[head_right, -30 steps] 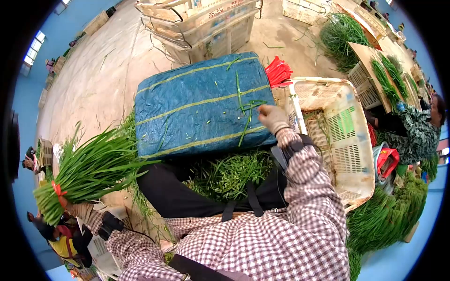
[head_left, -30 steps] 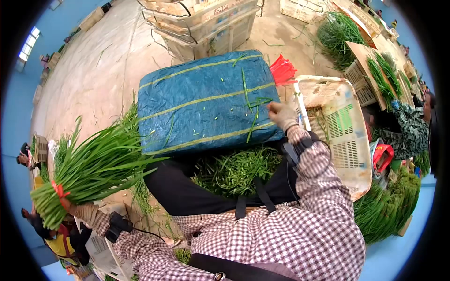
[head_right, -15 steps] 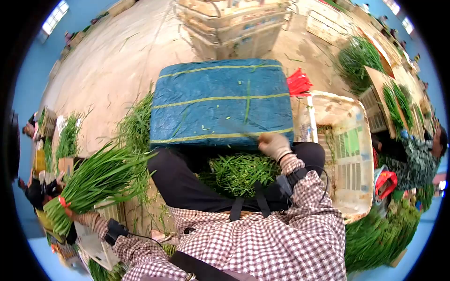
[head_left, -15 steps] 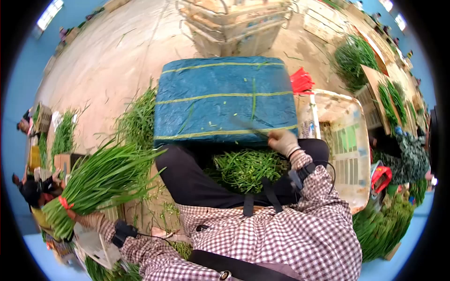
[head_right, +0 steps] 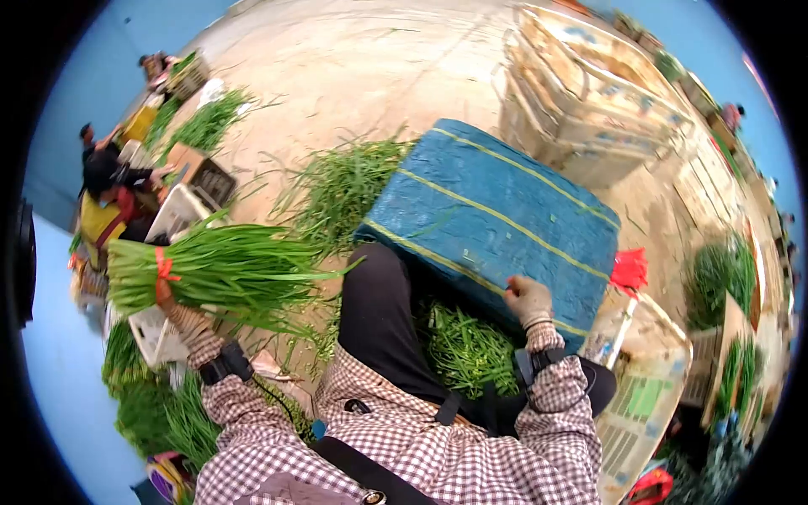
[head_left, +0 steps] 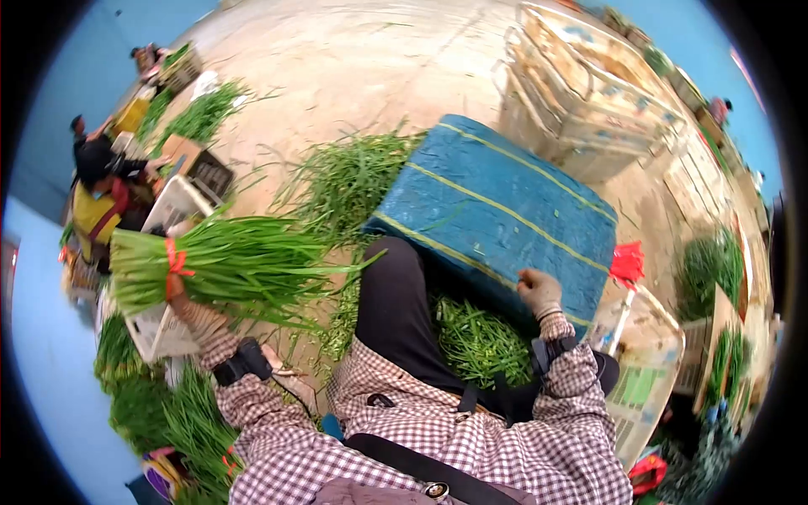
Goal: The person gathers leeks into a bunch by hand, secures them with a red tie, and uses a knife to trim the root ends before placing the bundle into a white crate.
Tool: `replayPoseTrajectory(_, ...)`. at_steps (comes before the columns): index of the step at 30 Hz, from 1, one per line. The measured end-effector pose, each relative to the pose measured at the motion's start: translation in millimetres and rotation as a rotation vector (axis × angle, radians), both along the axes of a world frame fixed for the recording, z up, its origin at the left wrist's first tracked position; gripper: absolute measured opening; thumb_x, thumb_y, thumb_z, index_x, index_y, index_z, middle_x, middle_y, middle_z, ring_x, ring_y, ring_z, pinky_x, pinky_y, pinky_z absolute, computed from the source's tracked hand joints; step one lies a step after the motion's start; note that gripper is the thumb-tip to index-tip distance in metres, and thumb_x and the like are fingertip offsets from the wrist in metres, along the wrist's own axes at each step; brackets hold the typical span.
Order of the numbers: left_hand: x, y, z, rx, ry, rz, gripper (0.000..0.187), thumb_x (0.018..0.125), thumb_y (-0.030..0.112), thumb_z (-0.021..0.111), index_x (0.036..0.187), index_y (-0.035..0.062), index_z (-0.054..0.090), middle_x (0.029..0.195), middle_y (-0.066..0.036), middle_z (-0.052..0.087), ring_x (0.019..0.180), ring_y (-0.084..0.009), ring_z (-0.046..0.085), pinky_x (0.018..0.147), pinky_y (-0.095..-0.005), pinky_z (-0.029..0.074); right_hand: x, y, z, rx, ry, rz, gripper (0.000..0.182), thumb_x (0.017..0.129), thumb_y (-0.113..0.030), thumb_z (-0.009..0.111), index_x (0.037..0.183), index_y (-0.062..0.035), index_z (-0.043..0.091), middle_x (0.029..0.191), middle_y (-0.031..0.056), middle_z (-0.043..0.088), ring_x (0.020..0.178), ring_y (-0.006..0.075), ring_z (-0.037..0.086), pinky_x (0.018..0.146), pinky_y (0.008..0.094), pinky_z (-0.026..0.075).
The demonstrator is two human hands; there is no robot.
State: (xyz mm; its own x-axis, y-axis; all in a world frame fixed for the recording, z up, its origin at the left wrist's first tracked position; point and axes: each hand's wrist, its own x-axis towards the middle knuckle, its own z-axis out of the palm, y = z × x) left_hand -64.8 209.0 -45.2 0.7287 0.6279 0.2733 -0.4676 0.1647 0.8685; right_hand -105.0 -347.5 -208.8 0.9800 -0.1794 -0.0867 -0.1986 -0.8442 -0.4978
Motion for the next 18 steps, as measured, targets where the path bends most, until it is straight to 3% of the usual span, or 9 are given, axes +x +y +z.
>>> replayPoseTrajectory(3, -0.5, 11.9, -8.7, 0.039, 0.038, 0.027, 0.056, 0.079, 0.041, 0.060, 0.121, 0.0038, 0.052, 0.116, -0.011, 0.056, 0.104, -0.0245, 0.055, 0.093, -0.0415, 0.045, 71.3, -9.9, -46.7, -0.050, -0.081, 0.009, 0.022, 0.076, -0.025, 0.060, 0.095, -0.0144, 0.064, 0.086, 0.0091, 0.066, 0.082, 0.0289, 0.064, 0.073, 0.0379, 0.050)
replayPoseTrajectory(5, -2.3, 32.8, -26.4, -0.109, -0.010, -0.124, 0.063, 0.078, 0.045, 0.062, 0.124, 0.0041, 0.049, 0.118, -0.011, 0.055, 0.106, -0.0254, 0.055, 0.093, -0.0419, 0.046, 105.1, 0.6, -58.6, -0.132, -0.102, 0.040, 0.021, 0.077, -0.025, 0.060, 0.095, -0.0138, 0.063, 0.082, 0.0104, 0.065, 0.080, 0.0314, 0.062, 0.071, 0.0400, 0.049)
replayPoseTrajectory(9, -33.3, 18.4, -5.4, -0.271, -0.137, -0.118, 0.065, 0.073, 0.041, 0.071, 0.121, 0.0024, 0.051, 0.112, -0.010, 0.058, 0.097, -0.0229, 0.058, 0.084, -0.0385, 0.050, 87.8, 11.7, -65.1, -0.120, -0.111, 0.255, 0.016, 0.076, -0.024, 0.060, 0.085, -0.0102, 0.062, 0.073, 0.0140, 0.061, 0.073, 0.0352, 0.060, 0.061, 0.0416, 0.047)
replayPoseTrajectory(10, -37.9, 28.6, -14.3, -0.313, -0.143, -0.167, 0.064, 0.074, 0.042, 0.071, 0.121, 0.0025, 0.051, 0.113, -0.011, 0.058, 0.098, -0.0232, 0.058, 0.084, -0.0389, 0.050, 65.7, 16.9, -42.8, -0.045, -0.038, 0.313, 0.015, 0.075, -0.023, 0.061, 0.083, -0.0102, 0.064, 0.072, 0.0125, 0.062, 0.069, 0.0322, 0.061, 0.060, 0.0382, 0.048)
replayPoseTrajectory(12, -41.1, 51.6, -39.3, -0.341, -0.166, -0.178, 0.064, 0.074, 0.042, 0.070, 0.120, 0.0026, 0.052, 0.113, -0.011, 0.058, 0.099, -0.0236, 0.057, 0.085, -0.0392, 0.050, 30.7, -2.1, -27.9, 0.059, 0.088, 0.252, 0.020, 0.072, -0.015, 0.064, 0.091, -0.0112, 0.067, 0.074, 0.0062, 0.066, 0.069, 0.0180, 0.064, 0.065, 0.0305, 0.049)
replayPoseTrajectory(14, -33.1, 74.6, -61.3, -0.079, -0.127, 0.137, 0.058, 0.079, 0.040, 0.068, 0.120, 0.0022, 0.051, 0.114, -0.013, 0.058, 0.100, -0.0250, 0.057, 0.083, -0.0404, 0.051, 4.5, -55.4, -56.8, 0.489, -0.136, 0.044, 0.033, 0.075, 0.000, 0.058, 0.107, -0.0031, 0.061, 0.088, 0.0069, 0.064, 0.079, 0.0150, 0.061, 0.070, 0.0267, 0.047)
replayPoseTrajectory(16, 1.2, 82.8, 24.9, 0.428, -0.222, 0.437, 0.050, 0.083, 0.035, 0.061, 0.120, 0.0022, 0.052, 0.114, -0.012, 0.059, 0.091, -0.0223, 0.060, 0.079, -0.0367, 0.051, -10.6, -97.1, -66.3, 0.169, -0.385, -0.041, 0.037, 0.078, 0.000, 0.057, 0.114, -0.0052, 0.058, 0.094, 0.0101, 0.063, 0.084, 0.0199, 0.062, 0.071, 0.0297, 0.048)
replayPoseTrajectory(17, 29.1, 98.1, 87.0, 0.776, -0.238, 0.614, 0.046, 0.086, 0.032, 0.058, 0.120, 0.0022, 0.052, 0.114, -0.011, 0.060, 0.086, -0.0210, 0.062, 0.078, -0.0348, 0.051, -16.5, -106.7, -70.7, 0.172, -0.400, -0.033, 0.037, 0.078, 0.000, 0.057, 0.114, -0.0052, 0.058, 0.094, 0.0101, 0.063, 0.084, 0.0199, 0.062, 0.071, 0.0297, 0.048)
replayPoseTrajectory(18, 52.2, 123.8, 142.3, 1.050, -0.255, 0.787, 0.042, 0.088, 0.030, 0.054, 0.120, 0.0022, 0.052, 0.115, -0.010, 0.060, 0.082, -0.0196, 0.063, 0.076, -0.0329, 0.051, -20.9, -116.4, -72.1, -0.048, -0.408, -0.095, 0.039, 0.079, -0.003, 0.057, 0.118, -0.0073, 0.055, 0.097, 0.0120, 0.062, 0.087, 0.0239, 0.061, 0.071, 0.0326, 0.049)
